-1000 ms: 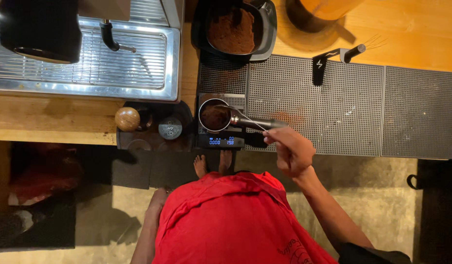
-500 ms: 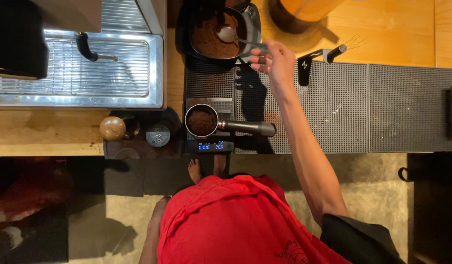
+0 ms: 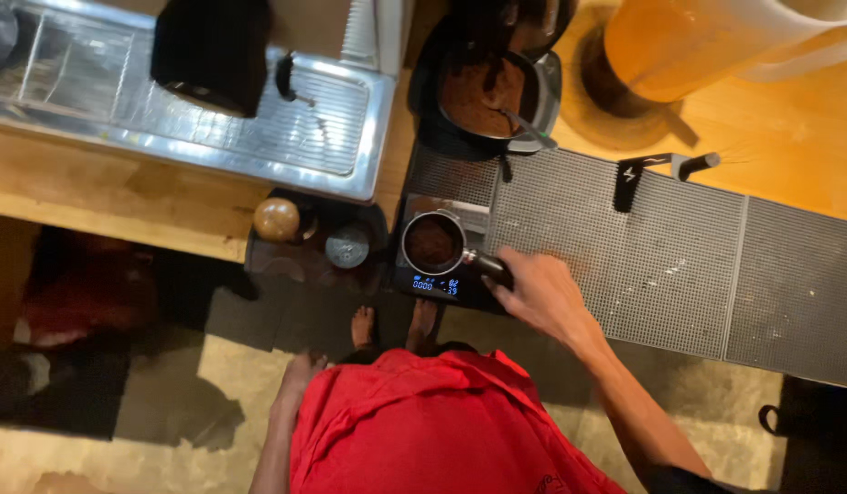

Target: The person prepares espresso by tamping coffee grounds in a portafilter, locking it into the machine, and brewing into a cup. They then remove the portafilter, wipe it with a cloth, and repeat the process by scooping fresh grounds from a container onto a scale.

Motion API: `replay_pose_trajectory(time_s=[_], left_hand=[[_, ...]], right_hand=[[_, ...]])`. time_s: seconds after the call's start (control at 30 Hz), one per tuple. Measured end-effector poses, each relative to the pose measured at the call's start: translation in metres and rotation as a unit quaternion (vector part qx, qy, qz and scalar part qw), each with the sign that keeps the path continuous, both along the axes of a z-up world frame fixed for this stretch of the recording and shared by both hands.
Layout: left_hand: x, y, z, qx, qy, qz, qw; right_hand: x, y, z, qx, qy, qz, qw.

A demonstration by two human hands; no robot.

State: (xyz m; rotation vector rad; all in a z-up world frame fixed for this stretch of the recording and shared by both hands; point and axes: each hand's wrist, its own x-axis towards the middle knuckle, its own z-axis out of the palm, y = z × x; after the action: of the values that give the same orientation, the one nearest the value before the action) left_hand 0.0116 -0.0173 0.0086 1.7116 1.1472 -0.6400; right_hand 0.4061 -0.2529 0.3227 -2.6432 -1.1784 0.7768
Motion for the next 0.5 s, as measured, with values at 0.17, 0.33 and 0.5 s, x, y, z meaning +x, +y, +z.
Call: replay_pose_trajectory(time_s=[0.17, 0.33, 0.5], left_hand=[[0.052, 0.009, 0.095, 0.016, -0.06, -0.056, 0.997], [0.07, 0.023, 0.164, 0.015, -0.167, -0.146, 0.975], [0.051, 0.013, 0.209, -0.341, -0.229, -0.089, 0.907]], right_hand=[[-0.088, 0.002, 0.018, 0.088, 0.036, -0.105, 0.99], [-0.184, 0.05, -0.019, 0.127, 0.311, -0.251, 0.908], [-0.266, 0.097, -0.102, 0.119, 0.223, -0.346, 0.903]])
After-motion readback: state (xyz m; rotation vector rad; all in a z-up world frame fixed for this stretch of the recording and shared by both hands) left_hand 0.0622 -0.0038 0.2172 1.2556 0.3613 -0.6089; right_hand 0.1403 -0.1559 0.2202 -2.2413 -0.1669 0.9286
